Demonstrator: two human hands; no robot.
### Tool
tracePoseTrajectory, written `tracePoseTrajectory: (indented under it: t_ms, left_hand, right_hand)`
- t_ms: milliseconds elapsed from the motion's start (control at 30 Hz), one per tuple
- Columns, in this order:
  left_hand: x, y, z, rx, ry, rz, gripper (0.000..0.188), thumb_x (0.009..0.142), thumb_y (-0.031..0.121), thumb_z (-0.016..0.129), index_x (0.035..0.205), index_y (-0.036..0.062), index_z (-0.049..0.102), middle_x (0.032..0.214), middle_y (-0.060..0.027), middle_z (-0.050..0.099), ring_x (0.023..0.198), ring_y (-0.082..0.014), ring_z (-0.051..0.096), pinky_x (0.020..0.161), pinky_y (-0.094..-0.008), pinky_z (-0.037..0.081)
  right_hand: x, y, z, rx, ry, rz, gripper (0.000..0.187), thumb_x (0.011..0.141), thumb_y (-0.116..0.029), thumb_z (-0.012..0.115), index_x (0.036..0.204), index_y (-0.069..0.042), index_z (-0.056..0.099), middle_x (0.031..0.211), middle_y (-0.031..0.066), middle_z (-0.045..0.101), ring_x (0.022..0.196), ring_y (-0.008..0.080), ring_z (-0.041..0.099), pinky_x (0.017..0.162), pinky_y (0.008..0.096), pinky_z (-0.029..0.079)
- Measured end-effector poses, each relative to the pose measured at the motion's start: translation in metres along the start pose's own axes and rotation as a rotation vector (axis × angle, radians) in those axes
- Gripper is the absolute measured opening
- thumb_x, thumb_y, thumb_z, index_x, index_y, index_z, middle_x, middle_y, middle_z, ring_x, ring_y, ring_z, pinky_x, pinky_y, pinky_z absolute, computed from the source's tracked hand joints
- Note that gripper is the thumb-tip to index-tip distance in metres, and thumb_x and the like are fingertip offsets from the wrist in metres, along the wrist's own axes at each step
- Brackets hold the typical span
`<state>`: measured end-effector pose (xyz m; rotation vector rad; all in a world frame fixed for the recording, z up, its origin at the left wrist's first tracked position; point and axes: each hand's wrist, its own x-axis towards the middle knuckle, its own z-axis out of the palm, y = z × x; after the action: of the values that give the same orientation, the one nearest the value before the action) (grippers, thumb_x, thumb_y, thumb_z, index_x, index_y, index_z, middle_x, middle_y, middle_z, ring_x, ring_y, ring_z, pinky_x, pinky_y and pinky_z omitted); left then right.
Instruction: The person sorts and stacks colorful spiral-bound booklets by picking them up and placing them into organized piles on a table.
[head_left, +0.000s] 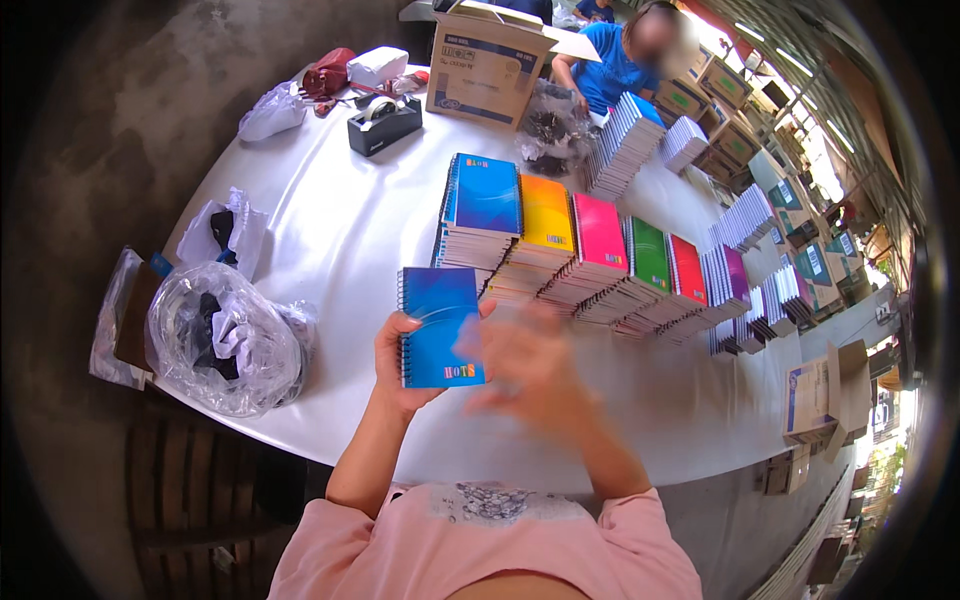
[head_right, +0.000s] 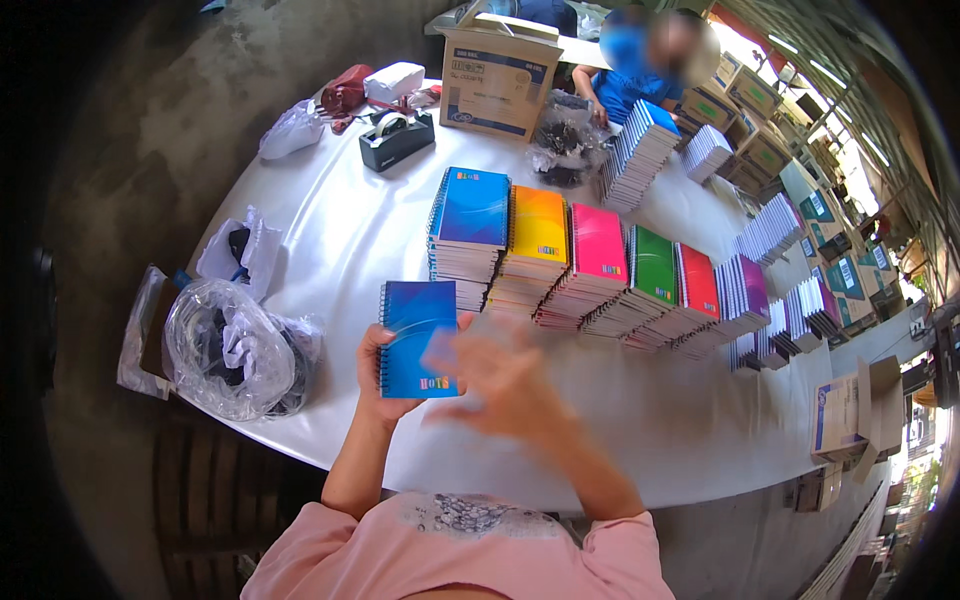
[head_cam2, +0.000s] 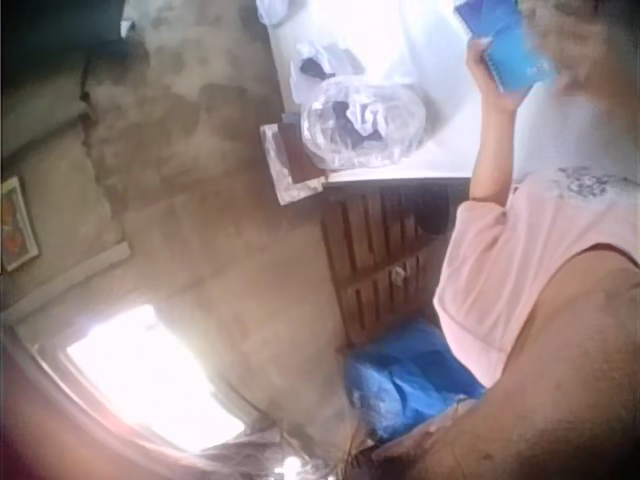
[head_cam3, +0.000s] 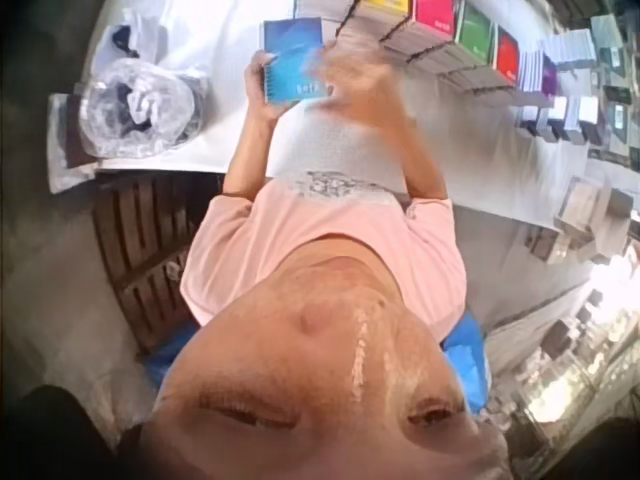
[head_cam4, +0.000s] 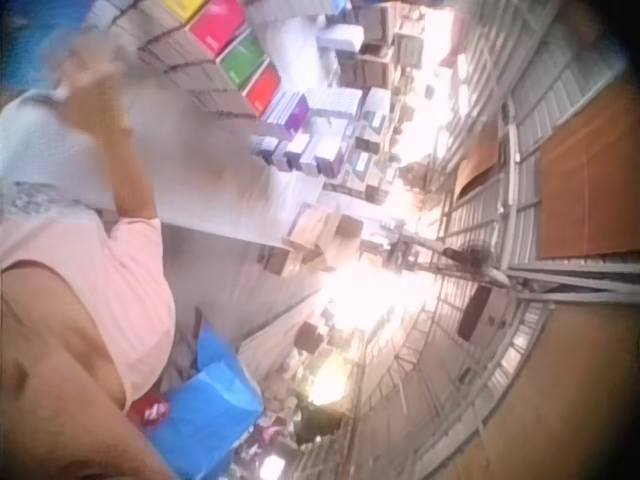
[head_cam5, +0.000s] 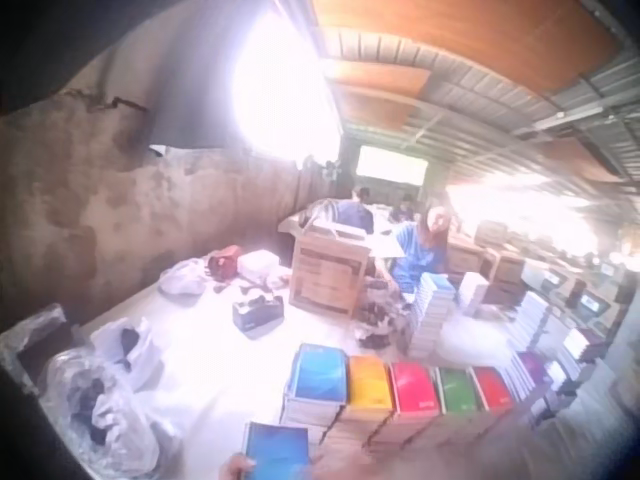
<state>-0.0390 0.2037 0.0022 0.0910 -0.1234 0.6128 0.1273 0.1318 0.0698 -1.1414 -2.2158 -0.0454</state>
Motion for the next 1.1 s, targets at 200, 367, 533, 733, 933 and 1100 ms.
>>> tracePoseTrajectory:
  t_ms: [200, 367, 533, 733, 933, 1100]
  left_hand:
    - [-0.005, -0.006, 0.011, 0.046, 0.167, 0.101, 0.072, 0.073, 0.027, 0.055, 0.136, 0.0068, 0.027, 0.134, -0.0208, 0.038, 0.117, -0.0363, 0.045, 0.088, -0.0684, 0.034]
    - [-0.017, -0.004, 0.010, 0.083, 0.226, 0.178, 0.069, 0.077, 0.031, 0.055, 0.136, 0.0104, 0.028, 0.134, -0.0188, 0.039, 0.119, -0.0362, 0.043, 0.086, -0.0722, 0.032]
    - [-0.027, -0.005, 0.008, 0.062, 0.248, 0.191, 0.066, 0.081, 0.035, 0.054, 0.136, 0.0107, 0.028, 0.133, -0.0167, 0.041, 0.119, -0.0356, 0.043, 0.085, -0.0733, 0.032]
    - [-0.020, -0.001, 0.013, 0.052, 0.195, 0.193, 0.067, 0.082, 0.043, 0.053, 0.135, 0.0104, 0.030, 0.131, -0.0166, 0.042, 0.116, -0.0350, 0.046, 0.085, -0.0734, 0.032]
    - [-0.014, -0.003, 0.008, 0.074, 0.236, 0.159, 0.070, 0.080, 0.048, 0.053, 0.134, 0.0107, 0.032, 0.129, -0.0156, 0.044, 0.114, -0.0350, 0.048, 0.083, -0.0749, 0.031]
    - [-0.011, -0.001, -0.001, -0.142, 0.081, 0.149, 0.075, 0.079, 0.043, 0.053, 0.137, 0.0040, 0.026, 0.133, -0.0223, 0.038, 0.118, -0.0419, 0.042, 0.089, -0.0696, 0.032]
  right_hand:
    - [0.043, 0.097, -0.030, -0.298, 0.080, 0.453, 0.075, 0.068, -0.038, 0.073, 0.133, -0.018, 0.040, 0.136, 0.0114, 0.038, 0.125, 0.0283, 0.038, 0.099, 0.0538, 0.029]
    - [0.039, 0.124, -0.016, -0.481, -0.293, 0.558, 0.091, 0.066, -0.040, 0.074, 0.141, -0.023, 0.024, 0.144, 0.0094, 0.027, 0.133, 0.0261, 0.027, 0.103, 0.0595, 0.019]
    - [0.042, 0.122, 0.001, -0.432, -0.182, 0.517, 0.091, 0.067, -0.041, 0.073, 0.141, -0.022, 0.024, 0.144, 0.0069, 0.028, 0.131, 0.0246, 0.030, 0.105, 0.0578, 0.018]
    - [0.060, 0.111, 0.042, -0.408, -0.017, 0.169, 0.059, 0.076, -0.028, 0.067, 0.129, -0.018, 0.045, 0.131, 0.0058, 0.047, 0.121, 0.0205, 0.045, 0.104, 0.0510, 0.023]
    - [0.044, 0.082, 0.041, -0.459, 0.263, 0.001, 0.027, 0.082, -0.014, 0.059, 0.109, -0.011, 0.062, 0.110, 0.0041, 0.063, 0.105, 0.0160, 0.058, 0.101, 0.0434, 0.031]
    - [0.009, 0.008, 0.035, -0.310, 0.200, -0.171, 0.030, 0.077, -0.011, 0.061, 0.106, -0.011, 0.063, 0.108, 0.0021, 0.063, 0.103, 0.0140, 0.059, 0.097, 0.0390, 0.038]
